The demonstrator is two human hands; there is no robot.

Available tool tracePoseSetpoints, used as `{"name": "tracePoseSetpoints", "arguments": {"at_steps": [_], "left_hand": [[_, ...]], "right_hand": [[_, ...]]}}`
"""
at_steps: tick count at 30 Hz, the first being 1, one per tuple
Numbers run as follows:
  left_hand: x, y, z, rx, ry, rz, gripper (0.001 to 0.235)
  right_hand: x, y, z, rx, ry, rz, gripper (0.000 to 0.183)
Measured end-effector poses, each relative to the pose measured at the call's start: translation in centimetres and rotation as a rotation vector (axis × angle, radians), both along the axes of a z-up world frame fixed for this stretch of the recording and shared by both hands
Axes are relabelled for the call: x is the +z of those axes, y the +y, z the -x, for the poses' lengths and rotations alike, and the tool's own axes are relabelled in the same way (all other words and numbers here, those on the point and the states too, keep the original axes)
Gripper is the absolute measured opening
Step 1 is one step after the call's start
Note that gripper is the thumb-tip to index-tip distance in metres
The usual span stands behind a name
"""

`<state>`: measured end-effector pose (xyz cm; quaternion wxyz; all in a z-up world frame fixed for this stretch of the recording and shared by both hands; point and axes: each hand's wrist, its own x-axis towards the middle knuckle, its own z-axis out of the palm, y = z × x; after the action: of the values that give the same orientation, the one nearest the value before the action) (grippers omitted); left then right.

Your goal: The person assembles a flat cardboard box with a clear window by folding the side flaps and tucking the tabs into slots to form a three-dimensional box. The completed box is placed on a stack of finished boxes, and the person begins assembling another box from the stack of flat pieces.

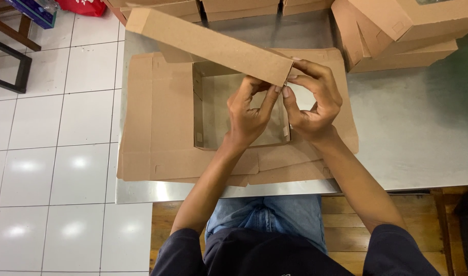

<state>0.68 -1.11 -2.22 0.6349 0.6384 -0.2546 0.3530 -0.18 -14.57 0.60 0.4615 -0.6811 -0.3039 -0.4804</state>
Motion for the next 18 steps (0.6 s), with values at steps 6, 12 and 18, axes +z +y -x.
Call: {"name": "tracePoseSetpoints", "arguments": {"at_steps": [6,12,18], "left_hand": [[0.7,0.3,0.4,-0.047,-0.008,0.07,0.013],[2.7,0.0,1.4,-0.068,-0.025,0.074,0.015],[2.8,-0.3,1.4,-0.057,-0.029,0.103,0.014]], "right_hand": [[-0.5,-0.3,0.1,0.01,0.005,-0.013,0.01],[-0.4,-0.4,0.1,0.061,-0.017,-0.036,0.01],[0.0,0.0,0.0,0.025,-0.049,-0.042,0.012]]}}
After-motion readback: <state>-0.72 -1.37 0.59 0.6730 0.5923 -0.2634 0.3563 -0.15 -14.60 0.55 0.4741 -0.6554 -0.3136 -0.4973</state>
